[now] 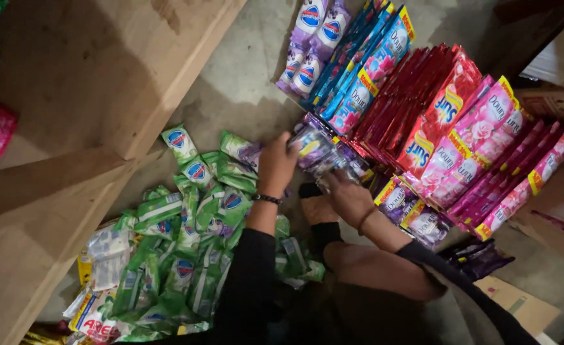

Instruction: Sorting and organizing small laundry detergent and soap packets on the floor of a grocery store aisle or stock area.

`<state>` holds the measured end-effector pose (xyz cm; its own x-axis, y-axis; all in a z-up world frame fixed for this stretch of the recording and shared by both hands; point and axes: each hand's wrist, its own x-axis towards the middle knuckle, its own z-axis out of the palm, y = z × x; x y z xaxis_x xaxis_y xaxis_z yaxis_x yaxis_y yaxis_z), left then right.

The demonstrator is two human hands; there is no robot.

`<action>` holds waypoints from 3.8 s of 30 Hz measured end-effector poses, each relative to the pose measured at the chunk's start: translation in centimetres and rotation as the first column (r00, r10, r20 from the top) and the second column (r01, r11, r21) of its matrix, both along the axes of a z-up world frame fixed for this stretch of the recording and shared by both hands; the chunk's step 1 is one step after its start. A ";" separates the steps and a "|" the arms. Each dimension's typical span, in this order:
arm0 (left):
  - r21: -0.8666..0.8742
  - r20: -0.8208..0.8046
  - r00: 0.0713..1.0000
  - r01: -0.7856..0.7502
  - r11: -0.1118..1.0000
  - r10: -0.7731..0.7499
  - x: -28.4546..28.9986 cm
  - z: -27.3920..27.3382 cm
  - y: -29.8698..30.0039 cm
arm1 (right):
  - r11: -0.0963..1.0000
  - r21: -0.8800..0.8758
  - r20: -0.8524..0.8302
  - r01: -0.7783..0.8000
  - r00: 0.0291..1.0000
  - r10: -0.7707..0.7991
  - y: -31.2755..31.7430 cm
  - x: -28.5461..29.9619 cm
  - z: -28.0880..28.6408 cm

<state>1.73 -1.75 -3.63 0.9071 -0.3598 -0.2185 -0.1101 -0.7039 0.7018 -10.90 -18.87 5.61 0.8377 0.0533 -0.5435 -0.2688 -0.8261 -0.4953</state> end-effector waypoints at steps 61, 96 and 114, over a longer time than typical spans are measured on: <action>0.054 -0.096 0.992 -0.073 0.996 0.078 -6.3 18.7 8.3 | 0.351 0.813 -0.407 0.465 0.884 -0.229 6.7 5.7 2.7; -0.508 -0.209 0.962 -0.259 0.822 0.174 5.4 26.2 1.2 | 0.307 0.925 0.035 0.223 0.757 -0.653 -11.0 25.7 -9.6; -0.763 -0.127 0.992 -0.097 0.639 -0.001 12.5 27.2 -2.8 | 0.350 0.936 0.184 -0.034 0.895 -0.407 -7.1 21.6 16.2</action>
